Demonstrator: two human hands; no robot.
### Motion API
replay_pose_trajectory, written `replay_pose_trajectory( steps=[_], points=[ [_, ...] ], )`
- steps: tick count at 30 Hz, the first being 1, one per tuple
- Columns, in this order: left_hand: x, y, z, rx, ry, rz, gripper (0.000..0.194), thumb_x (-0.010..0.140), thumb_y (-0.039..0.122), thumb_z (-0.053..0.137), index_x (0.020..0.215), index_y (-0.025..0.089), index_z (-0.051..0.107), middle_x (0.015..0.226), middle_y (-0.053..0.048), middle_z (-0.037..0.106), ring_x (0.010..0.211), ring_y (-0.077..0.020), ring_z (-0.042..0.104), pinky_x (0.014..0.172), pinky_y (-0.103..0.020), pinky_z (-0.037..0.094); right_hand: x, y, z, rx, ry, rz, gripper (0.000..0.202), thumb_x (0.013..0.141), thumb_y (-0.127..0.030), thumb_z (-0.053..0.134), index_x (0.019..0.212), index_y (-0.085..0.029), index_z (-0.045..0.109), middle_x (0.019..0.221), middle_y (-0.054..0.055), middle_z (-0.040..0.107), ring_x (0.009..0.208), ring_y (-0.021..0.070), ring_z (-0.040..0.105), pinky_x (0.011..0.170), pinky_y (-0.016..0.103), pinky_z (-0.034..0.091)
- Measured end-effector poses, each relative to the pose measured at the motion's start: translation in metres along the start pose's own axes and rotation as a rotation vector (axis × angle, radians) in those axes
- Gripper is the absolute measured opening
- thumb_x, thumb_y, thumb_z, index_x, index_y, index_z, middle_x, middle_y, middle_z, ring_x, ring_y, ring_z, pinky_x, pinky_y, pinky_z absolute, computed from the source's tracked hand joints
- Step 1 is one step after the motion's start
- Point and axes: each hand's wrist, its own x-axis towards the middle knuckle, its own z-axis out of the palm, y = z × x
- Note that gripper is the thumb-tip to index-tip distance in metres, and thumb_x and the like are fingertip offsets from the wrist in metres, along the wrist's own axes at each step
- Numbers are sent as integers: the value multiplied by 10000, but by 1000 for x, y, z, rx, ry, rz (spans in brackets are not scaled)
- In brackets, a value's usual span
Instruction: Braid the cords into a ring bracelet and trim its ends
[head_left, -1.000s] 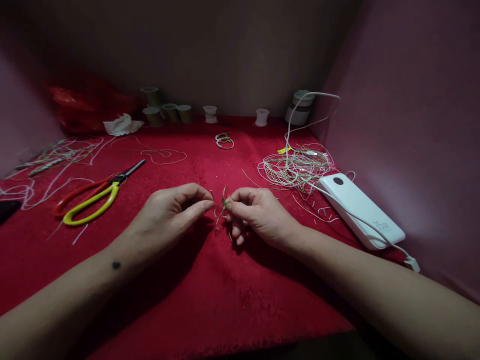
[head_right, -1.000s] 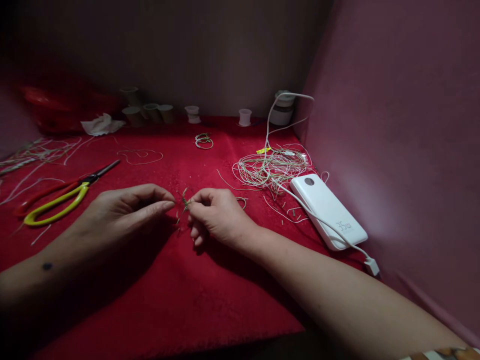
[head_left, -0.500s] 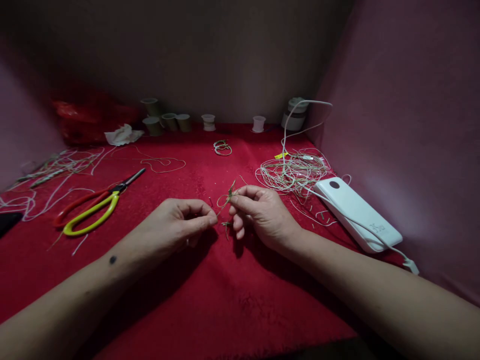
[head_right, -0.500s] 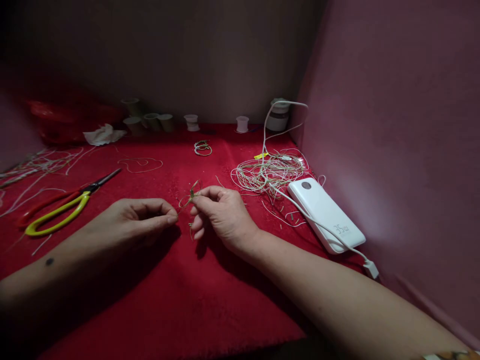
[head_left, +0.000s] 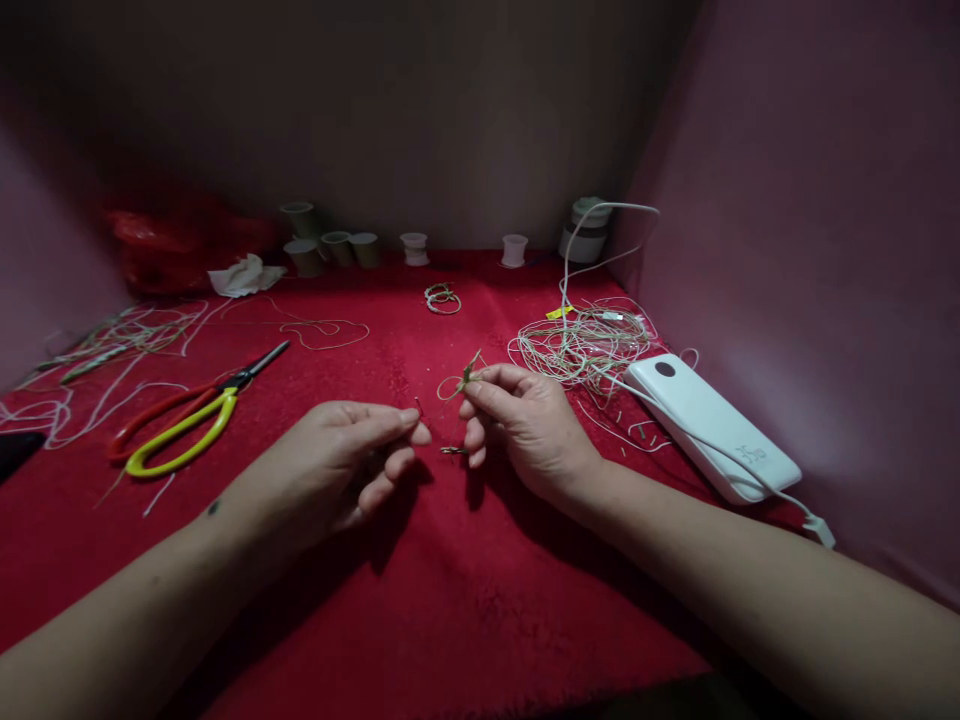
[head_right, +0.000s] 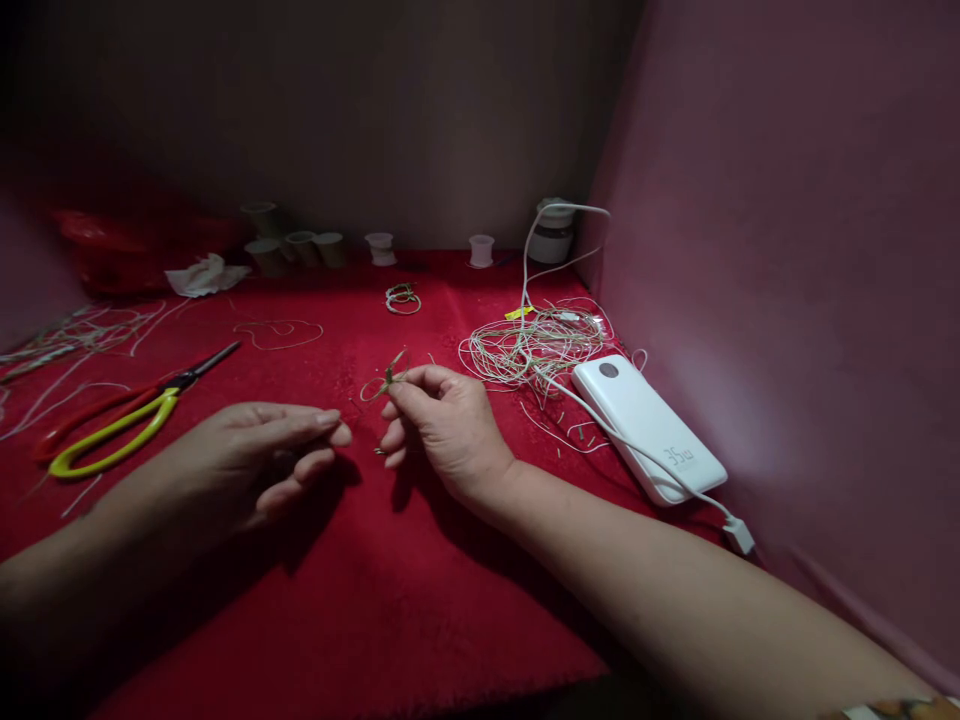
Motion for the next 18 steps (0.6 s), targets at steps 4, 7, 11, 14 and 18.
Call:
replay_pose_trajectory(
  steps=[4, 7, 11, 14, 18],
  points=[
    [4, -4, 8, -190, -92, -82, 238, 873, 282, 522, 803, 116, 678, 489, 21, 502, 273, -32, 314, 235, -116, 221, -5, -3, 4, -79, -40, 18, 103, 848, -238, 576, 778, -167, 553, 540, -51, 586, 401, 69, 547, 383, 164, 455],
    [9, -6, 7, -294, -108, -75, 205, 855, 212, 543, 721, 107, 657, 482, 22, 493, 287, -19, 325, 247, -96, 237, -9, -2, 7, -114, -73, 40, 120, 860, -249, 563, 774, -165, 556, 508, -47, 581, 395, 72, 540, 378, 160, 446],
    [12, -8, 2, -320, -137, -8, 183, 797, 158, 606, 619, 117, 602, 470, 28, 479, 319, -21, 356, 271, -90, 268, -10, 0, 8, -107, -84, 74, 110, 843, -244, 579, 771, -162, 559, 553, -43, 595, 385, 71, 539, 362, 168, 451],
    [13, -9, 0, -308, -147, 21, 146, 812, 163, 591, 682, 117, 640, 494, 27, 499, 324, -18, 352, 276, -91, 262, -11, 1, 9, -109, -104, 92, 116, 837, -249, 585, 767, -158, 561, 595, -35, 607, 387, 66, 549, 347, 155, 431],
    [13, -8, 0, -293, -163, 29, 170, 815, 177, 599, 654, 126, 623, 481, 34, 483, 320, -18, 342, 270, -91, 258, -12, 2, 9, -113, -118, 109, 128, 831, -261, 595, 769, -156, 558, 609, -33, 606, 396, 63, 559, 332, 138, 405]
  ],
)
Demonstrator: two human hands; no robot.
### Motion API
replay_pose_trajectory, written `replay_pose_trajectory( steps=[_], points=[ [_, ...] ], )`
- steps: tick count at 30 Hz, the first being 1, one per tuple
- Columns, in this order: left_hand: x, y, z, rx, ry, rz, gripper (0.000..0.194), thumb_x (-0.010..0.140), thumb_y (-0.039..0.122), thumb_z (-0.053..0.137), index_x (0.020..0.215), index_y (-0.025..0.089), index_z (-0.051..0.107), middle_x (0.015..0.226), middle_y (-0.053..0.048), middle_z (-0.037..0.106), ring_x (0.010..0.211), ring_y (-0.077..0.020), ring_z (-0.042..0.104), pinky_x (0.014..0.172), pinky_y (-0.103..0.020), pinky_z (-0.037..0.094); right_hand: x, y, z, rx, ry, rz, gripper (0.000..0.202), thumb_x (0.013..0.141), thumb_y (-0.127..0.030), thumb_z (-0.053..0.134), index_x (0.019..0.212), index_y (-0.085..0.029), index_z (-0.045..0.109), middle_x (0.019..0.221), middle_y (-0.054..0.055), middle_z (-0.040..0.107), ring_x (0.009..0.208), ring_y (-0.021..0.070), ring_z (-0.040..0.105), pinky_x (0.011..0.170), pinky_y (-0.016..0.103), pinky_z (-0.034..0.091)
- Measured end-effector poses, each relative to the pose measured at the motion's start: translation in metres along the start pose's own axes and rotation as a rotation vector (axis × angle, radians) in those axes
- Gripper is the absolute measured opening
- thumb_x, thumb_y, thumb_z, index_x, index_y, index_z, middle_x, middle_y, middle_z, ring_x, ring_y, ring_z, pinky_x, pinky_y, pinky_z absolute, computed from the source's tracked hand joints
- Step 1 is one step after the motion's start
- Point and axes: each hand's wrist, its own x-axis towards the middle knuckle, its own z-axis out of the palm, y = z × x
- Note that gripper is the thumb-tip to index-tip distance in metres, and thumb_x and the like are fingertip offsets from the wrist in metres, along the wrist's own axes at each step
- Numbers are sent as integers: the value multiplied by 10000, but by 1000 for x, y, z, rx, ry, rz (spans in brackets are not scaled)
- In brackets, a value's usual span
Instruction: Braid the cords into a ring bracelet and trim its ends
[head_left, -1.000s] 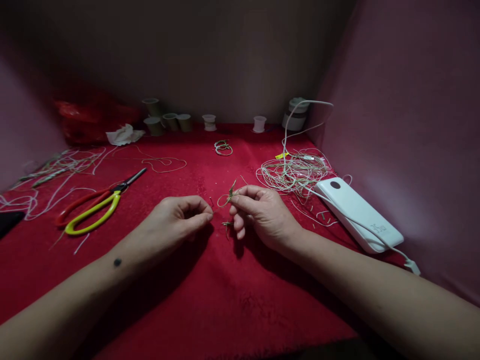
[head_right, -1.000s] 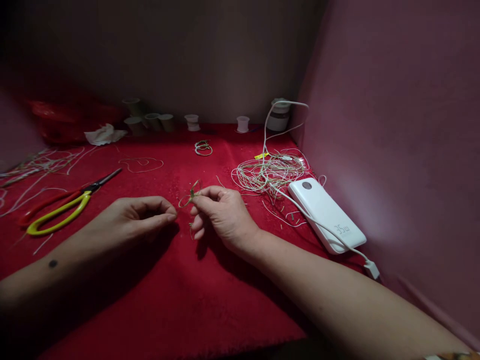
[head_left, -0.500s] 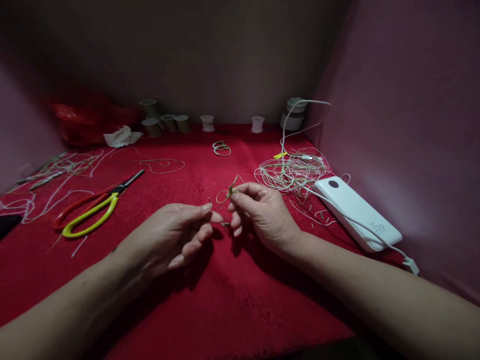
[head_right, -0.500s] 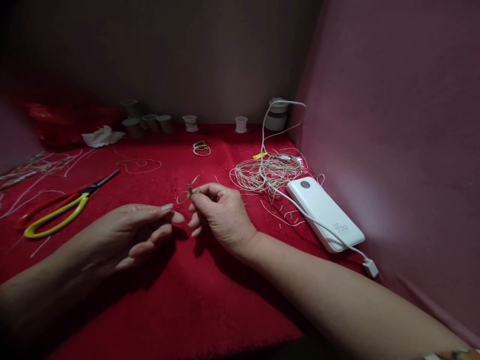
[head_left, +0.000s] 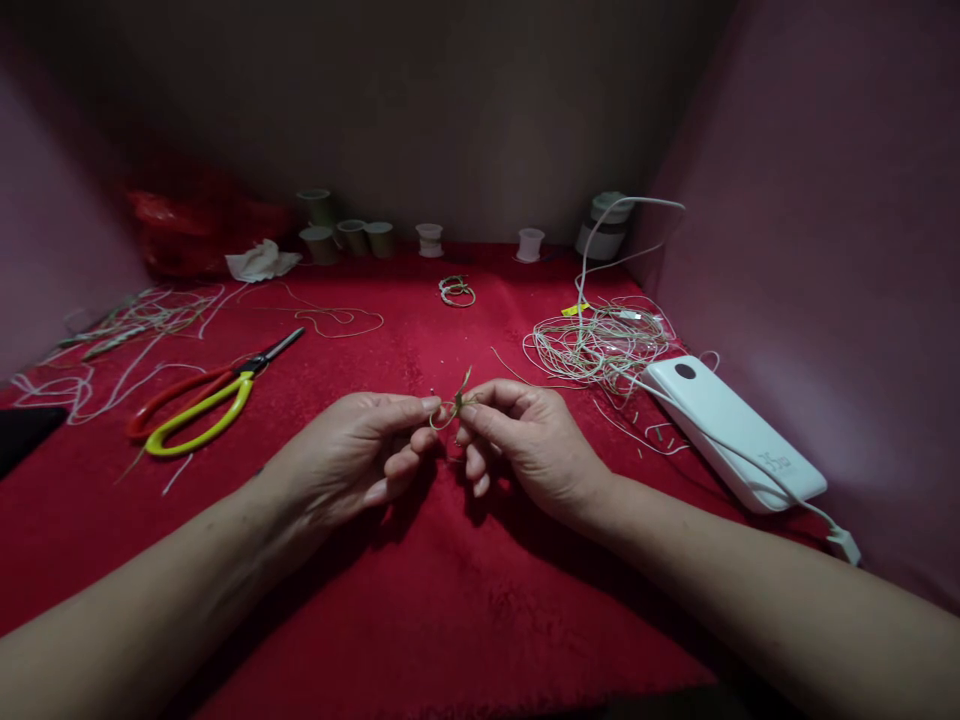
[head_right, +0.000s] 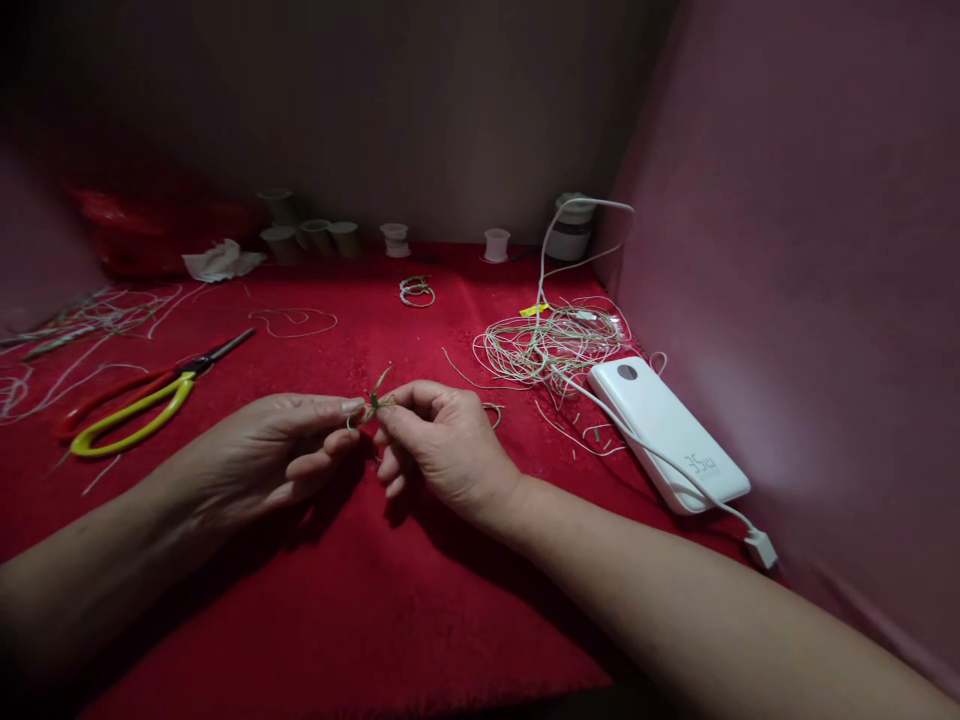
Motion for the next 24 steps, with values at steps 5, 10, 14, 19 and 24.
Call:
replay_pose_trajectory(
  steps=[5, 10, 14, 19, 24],
  points=[
    [-2, 2, 2, 43, 9, 0, 194, 790, 189, 615, 606, 129, 595, 466, 38, 474, 300, -17, 318, 251, -94, 253, 0, 0, 0, 5, -18, 10, 141, 827, -279, 608, 774, -158, 560, 598, -36, 598, 395, 60, 555, 331, 132, 401],
    [-2, 4, 1, 165, 51, -47, 234, 819, 287, 595, 651, 127, 630, 448, 22, 500, 275, -36, 334, 225, -109, 243, 2, -1, -2, -8, 36, -13, 122, 843, -250, 582, 767, -159, 553, 573, -41, 593, 390, 60, 543, 347, 144, 426],
    [-2, 2, 1, 216, -16, -112, 255, 856, 309, 553, 744, 115, 678, 436, 10, 520, 261, -47, 347, 224, -113, 251, 3, -2, -2, -12, 24, -14, 111, 843, -229, 570, 762, -155, 555, 630, -20, 636, 412, 60, 559, 347, 140, 425],
    [-6, 2, 0, 226, -16, -100, 268, 835, 345, 579, 707, 123, 659, 427, 25, 498, 247, -41, 335, 227, -114, 246, 2, -2, -1, -27, 24, -23, 125, 840, -259, 581, 772, -157, 556, 606, -22, 626, 409, 63, 553, 345, 140, 417],
    [-9, 5, 0, 256, 16, -193, 277, 798, 375, 617, 670, 131, 653, 428, 19, 515, 232, -44, 341, 213, -112, 229, 1, -3, -2, -56, 70, -50, 139, 841, -281, 589, 775, -165, 555, 537, -48, 581, 392, 62, 543, 340, 133, 399]
  ],
)
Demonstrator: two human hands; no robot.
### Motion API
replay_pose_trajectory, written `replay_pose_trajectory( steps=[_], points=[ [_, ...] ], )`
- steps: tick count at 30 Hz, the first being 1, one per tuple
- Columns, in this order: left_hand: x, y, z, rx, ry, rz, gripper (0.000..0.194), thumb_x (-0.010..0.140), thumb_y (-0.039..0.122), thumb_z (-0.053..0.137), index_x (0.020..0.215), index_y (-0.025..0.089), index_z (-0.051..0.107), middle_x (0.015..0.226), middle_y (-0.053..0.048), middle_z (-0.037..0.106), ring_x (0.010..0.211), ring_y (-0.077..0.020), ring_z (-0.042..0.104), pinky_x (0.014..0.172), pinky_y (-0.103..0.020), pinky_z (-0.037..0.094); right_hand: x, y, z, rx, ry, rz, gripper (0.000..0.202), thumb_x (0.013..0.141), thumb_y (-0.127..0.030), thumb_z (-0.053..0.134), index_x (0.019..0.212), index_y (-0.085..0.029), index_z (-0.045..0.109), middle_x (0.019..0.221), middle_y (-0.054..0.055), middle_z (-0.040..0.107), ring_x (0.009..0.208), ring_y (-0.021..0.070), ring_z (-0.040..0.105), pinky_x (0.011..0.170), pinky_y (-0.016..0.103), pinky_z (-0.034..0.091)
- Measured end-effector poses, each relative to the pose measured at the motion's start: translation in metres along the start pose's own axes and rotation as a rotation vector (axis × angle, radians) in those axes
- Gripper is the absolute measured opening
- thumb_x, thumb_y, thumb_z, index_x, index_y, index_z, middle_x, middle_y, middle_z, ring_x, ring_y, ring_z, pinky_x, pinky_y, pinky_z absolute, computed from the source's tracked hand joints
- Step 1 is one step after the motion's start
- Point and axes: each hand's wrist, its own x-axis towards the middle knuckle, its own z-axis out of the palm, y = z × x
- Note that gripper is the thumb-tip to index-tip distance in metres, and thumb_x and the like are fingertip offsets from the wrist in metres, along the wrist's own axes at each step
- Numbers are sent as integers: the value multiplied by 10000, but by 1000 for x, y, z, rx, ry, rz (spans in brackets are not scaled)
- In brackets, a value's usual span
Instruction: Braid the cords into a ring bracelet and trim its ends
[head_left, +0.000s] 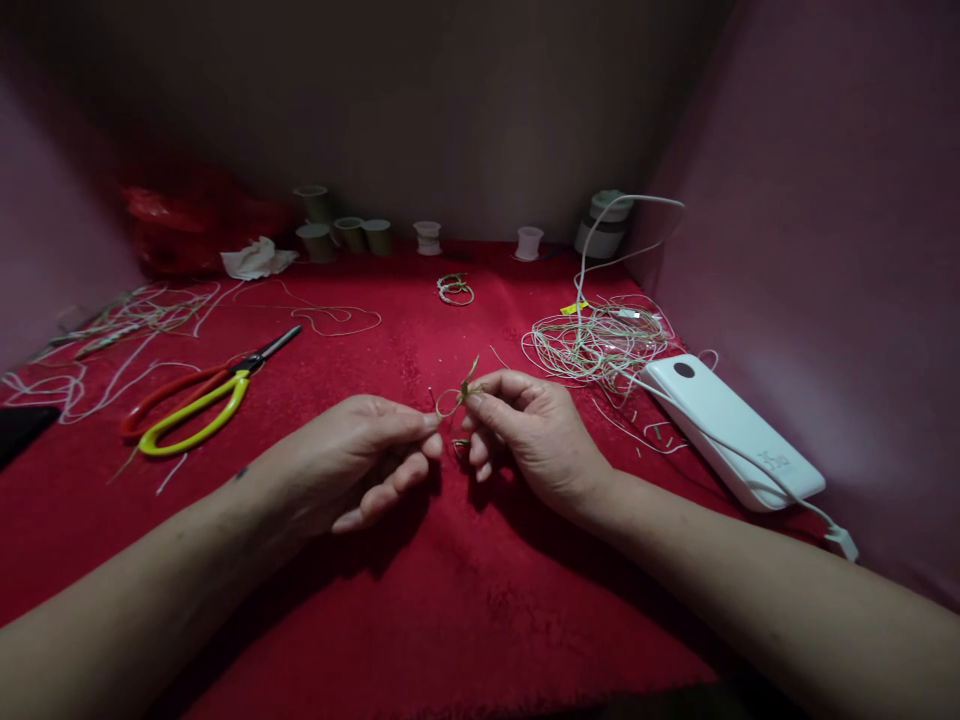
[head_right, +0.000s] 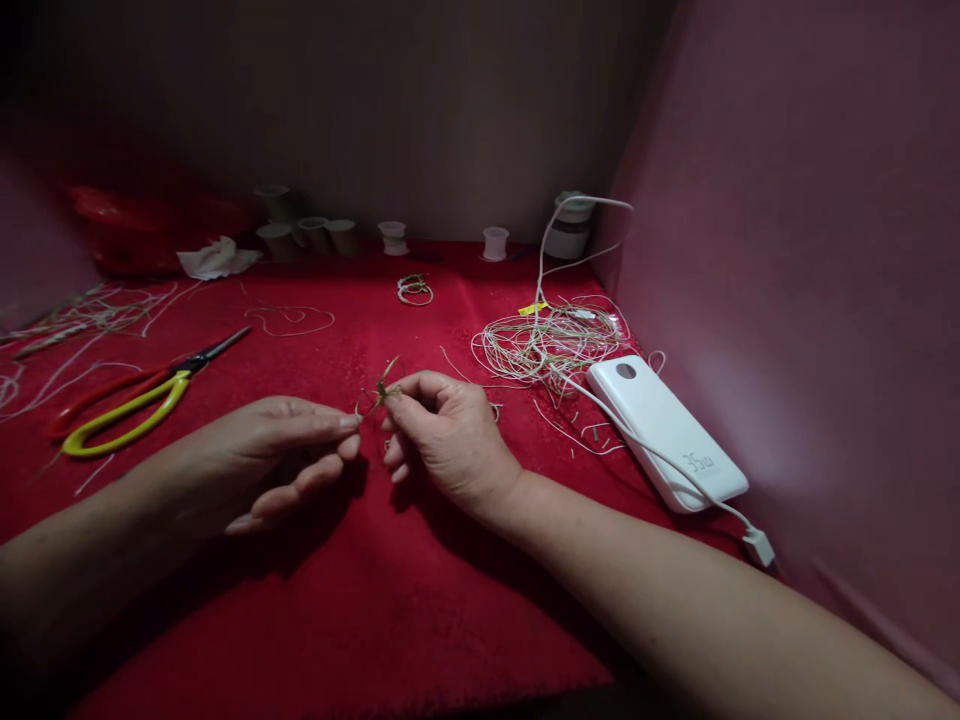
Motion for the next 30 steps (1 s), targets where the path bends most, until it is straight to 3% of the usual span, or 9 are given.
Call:
replay_pose_trajectory(
  steps=[4, 11, 17, 24, 30],
  points=[
    [4, -1, 4, -68, -90, -33, 311, 851, 361, 538, 729, 117, 687, 447, 0, 541, 227, -48, 327, 199, -130, 251, -1, 1, 1, 15, -42, -14, 125, 845, -264, 578, 783, -157, 566, 552, -44, 600, 387, 54, 533, 334, 126, 394],
    [5, -2, 6, -142, -63, 113, 273, 797, 281, 613, 577, 121, 600, 411, 55, 412, 260, -10, 234, 215, -101, 232, -2, 4, 4, 26, -85, 9, 139, 836, -271, 595, 773, -148, 584, 626, -32, 604, 388, 44, 529, 321, 130, 396],
    [6, -2, 3, -16, 38, 215, 222, 752, 302, 692, 629, 156, 578, 439, 49, 494, 274, -36, 333, 234, -112, 253, 0, 4, 2, 46, -55, 33, 137, 815, -276, 612, 774, -154, 566, 616, -30, 602, 393, 57, 542, 321, 136, 384],
    [5, -2, -3, 338, 18, 256, 324, 819, 406, 604, 611, 161, 561, 380, 36, 476, 281, -50, 354, 272, -125, 253, 0, 3, 1, 38, -52, 43, 130, 809, -275, 608, 771, -162, 556, 601, -37, 590, 397, 57, 537, 332, 139, 391],
    [4, -4, 4, 464, 54, 411, 262, 819, 385, 581, 669, 170, 579, 458, 47, 509, 332, -64, 427, 302, -136, 294, 1, 4, 2, 24, -52, 54, 111, 821, -234, 578, 747, -156, 551, 594, -36, 582, 383, 61, 534, 321, 141, 395]
  ],
)
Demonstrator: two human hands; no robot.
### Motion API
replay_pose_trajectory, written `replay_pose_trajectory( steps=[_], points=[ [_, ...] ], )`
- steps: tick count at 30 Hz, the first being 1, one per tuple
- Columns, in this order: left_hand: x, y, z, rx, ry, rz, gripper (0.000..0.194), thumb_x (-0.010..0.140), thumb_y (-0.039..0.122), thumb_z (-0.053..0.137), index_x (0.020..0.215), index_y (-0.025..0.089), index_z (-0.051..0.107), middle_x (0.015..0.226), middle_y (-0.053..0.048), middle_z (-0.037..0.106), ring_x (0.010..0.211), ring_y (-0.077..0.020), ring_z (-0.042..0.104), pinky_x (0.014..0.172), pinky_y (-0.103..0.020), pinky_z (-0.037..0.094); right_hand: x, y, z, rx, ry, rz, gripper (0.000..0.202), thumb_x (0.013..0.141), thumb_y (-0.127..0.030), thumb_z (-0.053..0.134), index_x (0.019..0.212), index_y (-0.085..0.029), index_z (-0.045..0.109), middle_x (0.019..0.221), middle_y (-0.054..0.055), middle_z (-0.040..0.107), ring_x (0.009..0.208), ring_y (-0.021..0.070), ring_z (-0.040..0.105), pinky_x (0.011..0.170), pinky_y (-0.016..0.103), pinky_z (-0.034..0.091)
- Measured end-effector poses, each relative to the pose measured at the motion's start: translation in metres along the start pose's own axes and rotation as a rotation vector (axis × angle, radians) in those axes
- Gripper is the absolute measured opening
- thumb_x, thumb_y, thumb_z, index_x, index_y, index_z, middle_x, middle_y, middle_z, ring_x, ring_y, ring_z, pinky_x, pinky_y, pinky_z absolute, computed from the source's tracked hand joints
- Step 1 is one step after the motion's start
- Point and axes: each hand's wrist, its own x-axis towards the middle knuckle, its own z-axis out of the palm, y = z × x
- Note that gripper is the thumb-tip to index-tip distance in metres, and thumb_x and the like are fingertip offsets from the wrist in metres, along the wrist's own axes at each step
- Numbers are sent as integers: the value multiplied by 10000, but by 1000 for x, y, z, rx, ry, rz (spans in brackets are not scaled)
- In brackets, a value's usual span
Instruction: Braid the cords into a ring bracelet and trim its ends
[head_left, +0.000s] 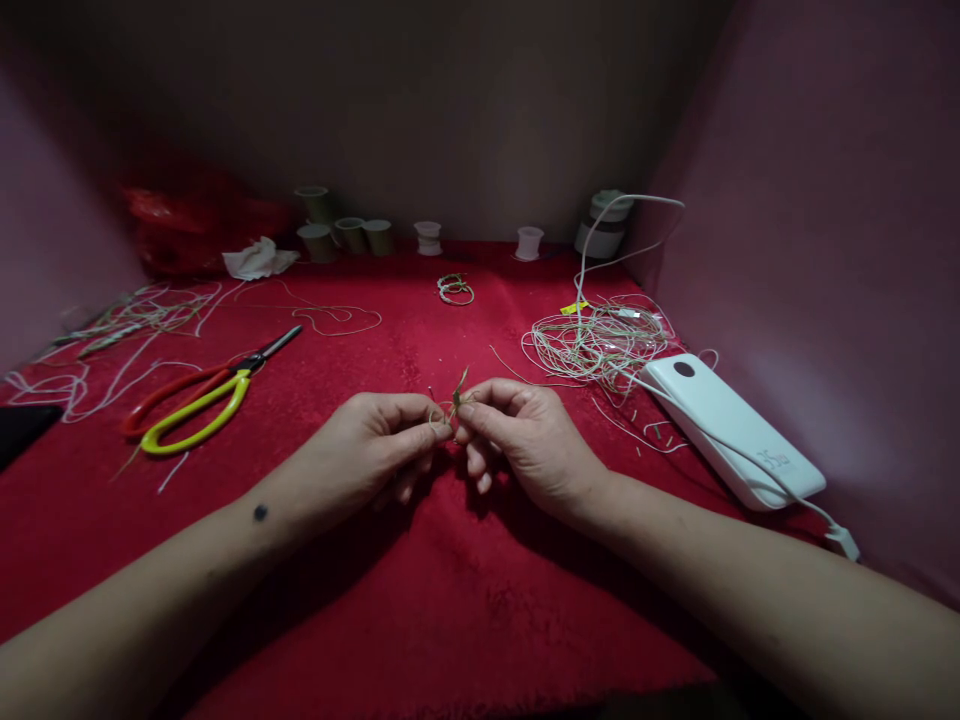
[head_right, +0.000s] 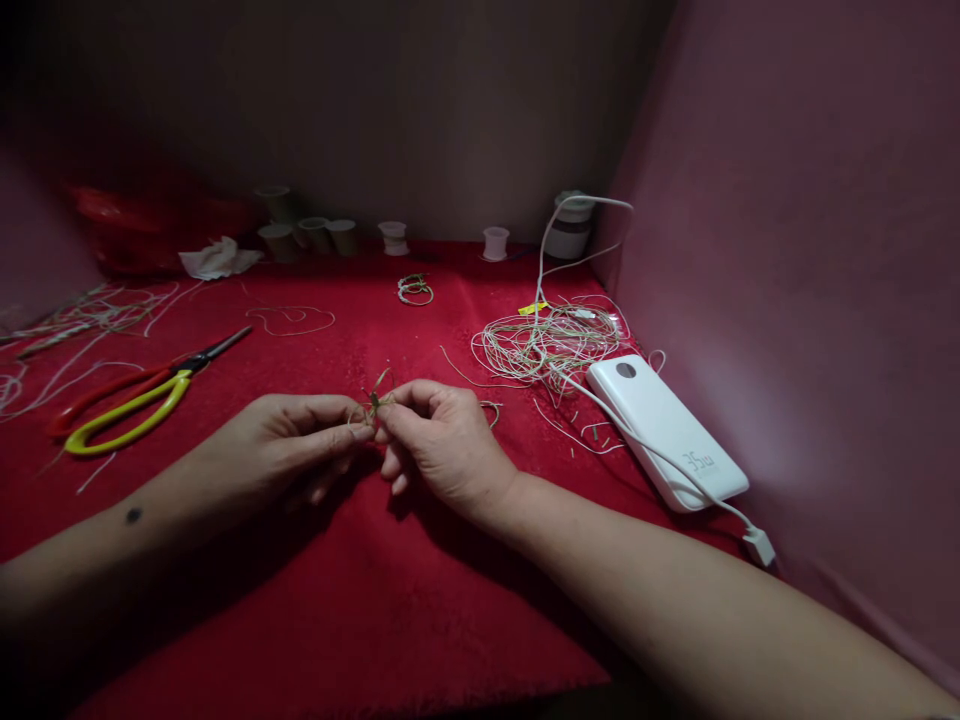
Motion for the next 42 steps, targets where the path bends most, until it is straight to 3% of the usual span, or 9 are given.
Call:
replay_pose_trajectory(
  steps=[7, 17, 27, 32, 37, 42],
  points=[
    [-4, 4, 1, -3, 98, 56, 184, 825, 323, 596, 754, 157, 630, 509, 17, 589, 391, -65, 462, 364, -135, 348, 1, 1, 0, -45, 43, 38, 117, 836, -211, 549, 735, -150, 546, 594, -37, 581, 370, 61, 520, 320, 156, 435],
    [5, -10, -5, -509, -76, -42, 50, 797, 163, 657, 760, 130, 649, 622, -29, 690, 460, -93, 614, 457, -149, 487, 1, 3, 0, -140, 14, 41, 143, 855, -189, 532, 716, -161, 548, 490, -59, 540, 345, 65, 489, 323, 160, 436],
    [6, -6, -1, -685, -33, -43, 100, 772, 30, 570, 804, 95, 640, 701, -119, 733, 544, -173, 691, 531, -235, 576, 2, 4, -1, -198, 27, 30, 162, 853, -213, 538, 698, -167, 533, 449, -60, 525, 330, 67, 484, 326, 157, 423],
    [4, -2, 1, -643, 10, -29, 44, 788, 104, 613, 827, 120, 625, 710, -90, 733, 600, -195, 707, 572, -276, 592, 2, 4, -1, -221, 30, 7, 167, 851, -195, 534, 687, -167, 534, 456, -59, 533, 341, 70, 495, 332, 157, 419],
    [1, -3, 3, -463, -11, -25, 133, 760, 151, 687, 851, 150, 590, 705, -65, 741, 589, -163, 696, 612, -264, 572, 0, 5, -1, -247, 26, -7, 160, 853, -199, 534, 696, -167, 528, 481, -55, 548, 354, 66, 498, 342, 157, 411],
    [1, -3, 5, -308, 35, -14, 138, 781, 256, 665, 771, 164, 562, 602, -23, 691, 475, -141, 637, 479, -216, 489, -1, 7, 0, -287, 9, -36, 167, 856, -195, 532, 691, -169, 528, 462, -61, 525, 357, 60, 489, 353, 148, 394]
  ],
)
